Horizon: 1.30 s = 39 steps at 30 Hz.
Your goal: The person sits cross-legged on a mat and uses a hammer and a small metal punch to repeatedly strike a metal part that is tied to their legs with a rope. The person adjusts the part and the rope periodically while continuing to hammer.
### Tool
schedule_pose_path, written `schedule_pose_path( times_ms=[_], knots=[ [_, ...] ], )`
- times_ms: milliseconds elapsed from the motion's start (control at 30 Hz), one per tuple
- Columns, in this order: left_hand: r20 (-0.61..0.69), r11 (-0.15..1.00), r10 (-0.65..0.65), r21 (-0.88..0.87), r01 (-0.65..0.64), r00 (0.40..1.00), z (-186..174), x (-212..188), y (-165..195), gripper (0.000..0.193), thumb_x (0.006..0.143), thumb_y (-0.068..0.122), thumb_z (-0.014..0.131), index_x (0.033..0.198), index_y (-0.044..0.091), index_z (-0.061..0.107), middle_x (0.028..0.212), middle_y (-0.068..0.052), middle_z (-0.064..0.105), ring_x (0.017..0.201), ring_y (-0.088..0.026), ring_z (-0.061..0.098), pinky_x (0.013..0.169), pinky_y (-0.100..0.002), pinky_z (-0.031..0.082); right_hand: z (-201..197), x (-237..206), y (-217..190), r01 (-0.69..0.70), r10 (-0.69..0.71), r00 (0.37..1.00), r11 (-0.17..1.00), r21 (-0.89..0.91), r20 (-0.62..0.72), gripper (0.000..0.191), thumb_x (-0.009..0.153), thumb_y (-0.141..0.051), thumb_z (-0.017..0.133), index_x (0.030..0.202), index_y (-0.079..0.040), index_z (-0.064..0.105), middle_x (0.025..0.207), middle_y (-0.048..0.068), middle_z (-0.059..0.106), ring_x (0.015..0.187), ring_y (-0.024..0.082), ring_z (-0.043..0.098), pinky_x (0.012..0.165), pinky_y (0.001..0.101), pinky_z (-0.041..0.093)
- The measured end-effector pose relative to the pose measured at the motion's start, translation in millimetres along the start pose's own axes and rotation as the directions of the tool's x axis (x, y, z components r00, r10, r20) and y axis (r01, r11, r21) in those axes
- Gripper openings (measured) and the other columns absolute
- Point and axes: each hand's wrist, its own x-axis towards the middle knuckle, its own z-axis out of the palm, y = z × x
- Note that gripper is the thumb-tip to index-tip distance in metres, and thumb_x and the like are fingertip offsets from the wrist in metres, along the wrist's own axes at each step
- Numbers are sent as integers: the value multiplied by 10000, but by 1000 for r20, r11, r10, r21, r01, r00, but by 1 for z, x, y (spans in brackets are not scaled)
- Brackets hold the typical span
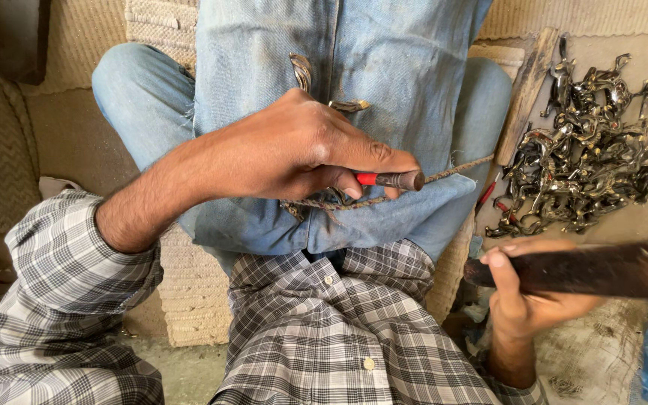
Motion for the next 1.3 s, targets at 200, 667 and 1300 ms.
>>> schedule_pose_path(
  times_ms=[200,667,1300],
  knots=[
    [31,1000,12,-18,-12,999,-2,0,0,537,935,152,735,1451,163,589,1226,-44,765,925,-162,785,665,-335,572,-9,-4,4,30,-32,999,988,152,7,783,985,78,674,1568,-167,212,936,153,574,696,240,645,653,351,608],
    [-43,999,48,-15,-48,998,5,-7,-1,595,932,45,760,1473,202,569,1201,-26,773,1012,-180,778,759,-297,624,9,44,-12,566,-303,808,638,-522,505,844,876,54,828,1547,-113,345,1030,180,652,837,264,687,663,352,536],
    [-304,987,-57,124,99,951,25,-33,9,568,910,10,772,1440,140,614,1158,-56,771,944,-220,734,796,-363,598,8,75,-31,133,7,894,951,-280,449,836,1028,114,755,1628,-91,210,1062,131,655,876,176,688,791,305,597]
  ],
)
